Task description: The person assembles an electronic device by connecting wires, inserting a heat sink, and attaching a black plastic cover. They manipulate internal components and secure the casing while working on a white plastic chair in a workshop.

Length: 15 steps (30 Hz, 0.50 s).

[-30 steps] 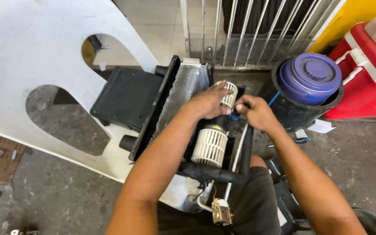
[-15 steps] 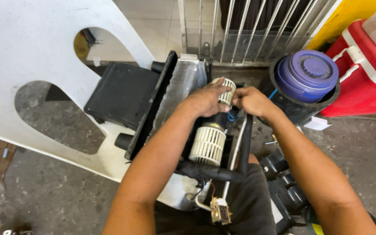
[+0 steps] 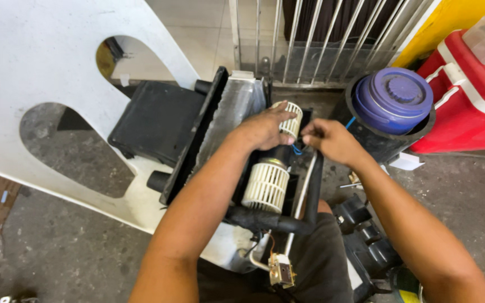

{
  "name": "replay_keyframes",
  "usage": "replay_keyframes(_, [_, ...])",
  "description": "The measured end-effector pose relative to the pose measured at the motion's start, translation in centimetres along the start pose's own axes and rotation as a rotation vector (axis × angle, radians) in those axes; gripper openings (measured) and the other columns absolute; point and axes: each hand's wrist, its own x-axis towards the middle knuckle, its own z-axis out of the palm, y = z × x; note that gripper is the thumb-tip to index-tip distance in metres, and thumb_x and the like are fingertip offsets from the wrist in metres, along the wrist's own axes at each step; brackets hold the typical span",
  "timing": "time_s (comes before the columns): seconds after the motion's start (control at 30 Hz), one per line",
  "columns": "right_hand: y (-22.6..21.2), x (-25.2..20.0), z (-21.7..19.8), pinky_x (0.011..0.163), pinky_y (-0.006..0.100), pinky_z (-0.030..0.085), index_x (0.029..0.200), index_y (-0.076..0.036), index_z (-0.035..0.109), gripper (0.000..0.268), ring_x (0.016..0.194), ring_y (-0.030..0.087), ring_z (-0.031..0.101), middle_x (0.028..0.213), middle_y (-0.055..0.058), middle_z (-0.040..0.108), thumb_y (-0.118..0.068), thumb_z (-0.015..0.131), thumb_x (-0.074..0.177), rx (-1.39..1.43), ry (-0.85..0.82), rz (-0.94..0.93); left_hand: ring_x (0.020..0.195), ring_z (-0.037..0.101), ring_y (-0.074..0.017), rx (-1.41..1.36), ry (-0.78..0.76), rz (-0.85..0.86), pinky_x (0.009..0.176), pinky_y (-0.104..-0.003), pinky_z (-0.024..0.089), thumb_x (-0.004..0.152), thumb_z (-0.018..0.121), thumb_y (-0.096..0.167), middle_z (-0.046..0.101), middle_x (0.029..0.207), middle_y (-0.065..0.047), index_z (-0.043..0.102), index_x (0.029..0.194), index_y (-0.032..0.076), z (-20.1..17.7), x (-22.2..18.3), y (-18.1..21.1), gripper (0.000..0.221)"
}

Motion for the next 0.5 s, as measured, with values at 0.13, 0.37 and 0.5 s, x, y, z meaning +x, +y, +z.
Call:
replay_keyframes(0.13, [-0.9,-2.5,0.0,0.072,0.032,0.053,0.105,-0.002,0.071,0.021,0.077,0.012,0.063,0.083,0.005,0.072,-0.011,0.074,0.086,-0.06,0.011,0.063,0.149,0.034,-0.036,-0.015,0.001,0.004,0.119,-0.039,0.032,0.084,0.078,0.043,0.023,0.166,-0.018,0.047,0.151,0.018,0.1,-0.2,-0.3,0.077])
replay_keyframes(0.37, [0.3,-3.5,0.3,0.077,0.031,0.054,0.109,-0.003,0.073,0.022,0.084,0.014,0.068,0.09,0.005,0.075,-0.01,0.074,0.088,-0.037,0.01,-0.062,0.151,0.03,-0.0366,-0.005,0.009,0.047,0.121,-0.039,0.029,0.086,0.078,0.042,0.024,0.165,-0.021,0.046,0.151,0.016,0.3,0.0,-0.4,0.077])
replay_keyframes(0.5, [3.8,-4.7,1.8,0.075,0.033,0.05,0.116,-0.003,0.072,0.021,0.085,0.016,0.062,0.098,0.006,0.073,-0.009,0.07,0.096,0.334,0.511,0.171,0.15,0.031,-0.036,-0.017,0.001,0.035,0.12,-0.039,0.029,0.086,0.077,0.042,0.024,0.165,-0.019,0.046,0.151,0.016,0.3,0.1,-0.7,0.077])
